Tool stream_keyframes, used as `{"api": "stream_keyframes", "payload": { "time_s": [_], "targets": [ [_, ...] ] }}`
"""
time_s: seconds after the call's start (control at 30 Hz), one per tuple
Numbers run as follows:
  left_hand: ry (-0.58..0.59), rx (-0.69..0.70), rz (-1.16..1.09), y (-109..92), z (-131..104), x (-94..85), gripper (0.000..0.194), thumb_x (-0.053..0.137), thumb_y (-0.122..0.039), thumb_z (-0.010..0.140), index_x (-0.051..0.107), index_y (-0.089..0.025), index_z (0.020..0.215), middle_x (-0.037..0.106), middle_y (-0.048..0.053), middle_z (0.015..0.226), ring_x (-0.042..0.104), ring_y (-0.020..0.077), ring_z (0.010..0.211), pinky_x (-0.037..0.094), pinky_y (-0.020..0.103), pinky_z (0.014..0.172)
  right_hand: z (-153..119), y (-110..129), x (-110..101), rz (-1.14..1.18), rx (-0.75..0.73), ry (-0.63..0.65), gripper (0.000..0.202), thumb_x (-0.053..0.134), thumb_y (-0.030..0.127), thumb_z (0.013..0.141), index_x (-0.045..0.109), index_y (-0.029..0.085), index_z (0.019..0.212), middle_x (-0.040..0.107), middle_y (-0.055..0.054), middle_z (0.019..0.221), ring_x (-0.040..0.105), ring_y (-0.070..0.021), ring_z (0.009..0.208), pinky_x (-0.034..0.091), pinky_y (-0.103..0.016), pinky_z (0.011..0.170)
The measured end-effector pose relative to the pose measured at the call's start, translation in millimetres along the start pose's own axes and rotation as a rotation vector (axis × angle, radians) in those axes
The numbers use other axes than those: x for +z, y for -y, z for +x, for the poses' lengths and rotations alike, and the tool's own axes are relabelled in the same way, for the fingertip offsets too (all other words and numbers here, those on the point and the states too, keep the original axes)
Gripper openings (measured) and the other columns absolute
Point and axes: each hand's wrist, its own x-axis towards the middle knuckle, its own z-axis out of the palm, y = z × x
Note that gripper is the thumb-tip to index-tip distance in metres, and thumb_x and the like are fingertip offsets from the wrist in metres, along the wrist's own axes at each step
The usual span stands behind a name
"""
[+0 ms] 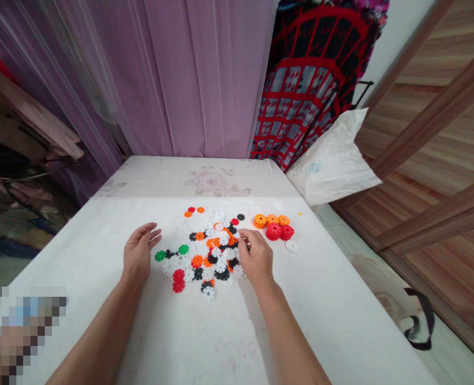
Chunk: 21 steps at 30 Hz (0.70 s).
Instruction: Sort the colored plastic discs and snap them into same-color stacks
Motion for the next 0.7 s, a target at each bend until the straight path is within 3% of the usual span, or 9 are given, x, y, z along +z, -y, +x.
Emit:
{"api": "stream_keyframes", "payload": {
  "time_s": [0.17, 0.27, 0.37, 0.57, 0.7],
  "targets": [
    [-0.022, -0.028, -0.101, 0.3, 3.4, -3.8, 0.038, 0.069, -0.04, 0.068, 0.067, -0.018, 0.099, 0.07, 0.011, 0.114, 0.071, 0.0206, 0.095, 0.056, 0.041, 0.09, -6.6, 52.1, 51.9, -0.022, -0.138, 0.435, 0.024, 0.056, 0.019, 0.088, 0.074, 0.028, 0.102, 0.075, -0.003, 0.107, 0.068, -0.0205, 0.102, 0.052, -0.034, 0.093],
    [-0.016, -0.034, -0.135, 0.9, 3.8, -4.2, 0.039, 0.07, -0.04, 0.067, 0.067, -0.019, 0.1, 0.071, 0.011, 0.115, 0.07, 0.0205, 0.096, 0.055, 0.041, 0.091, -3.7, 71.6, 75.1, -0.119, -0.174, 0.588, 0.029, 0.062, 0.018, 0.085, 0.073, 0.029, 0.109, 0.076, -0.002, 0.11, 0.065, -0.0222, 0.106, 0.051, -0.034, 0.093],
    [-0.029, -0.057, -0.174, 0.2, 3.4, -3.0, 0.037, 0.071, -0.037, 0.066, 0.068, -0.018, 0.097, 0.071, 0.011, 0.114, 0.07, 0.0199, 0.094, 0.056, 0.041, 0.09, 1.7, 80.5, 84.9, -0.17, -0.222, 0.689, 0.032, 0.062, 0.016, 0.085, 0.072, 0.03, 0.112, 0.077, -0.001, 0.108, 0.065, -0.0223, 0.105, 0.05, -0.032, 0.088],
    [-0.011, -0.071, -0.146, -1.7, 2.4, -1.0, 0.035, 0.069, -0.037, 0.068, 0.067, -0.018, 0.098, 0.07, 0.01, 0.114, 0.07, 0.0197, 0.093, 0.055, 0.043, 0.09, 4.6, 84.2, 88.4, -0.217, -0.206, 0.718, 0.034, 0.062, 0.016, 0.085, 0.071, 0.029, 0.114, 0.077, -0.003, 0.105, 0.066, -0.0233, 0.103, 0.051, -0.033, 0.085],
    [0.025, -0.048, -0.102, -1.6, 2.0, -2.0, 0.037, 0.069, -0.04, 0.07, 0.066, -0.018, 0.099, 0.069, 0.011, 0.115, 0.07, 0.0205, 0.096, 0.055, 0.042, 0.09, 1.6, 69.7, 81.0, -0.065, -0.082, 0.558, 0.049, 0.062, 0.017, 0.08, 0.065, 0.03, 0.127, 0.076, -0.002, 0.112, 0.068, -0.0214, 0.103, 0.053, -0.036, 0.093]
  ]
}}
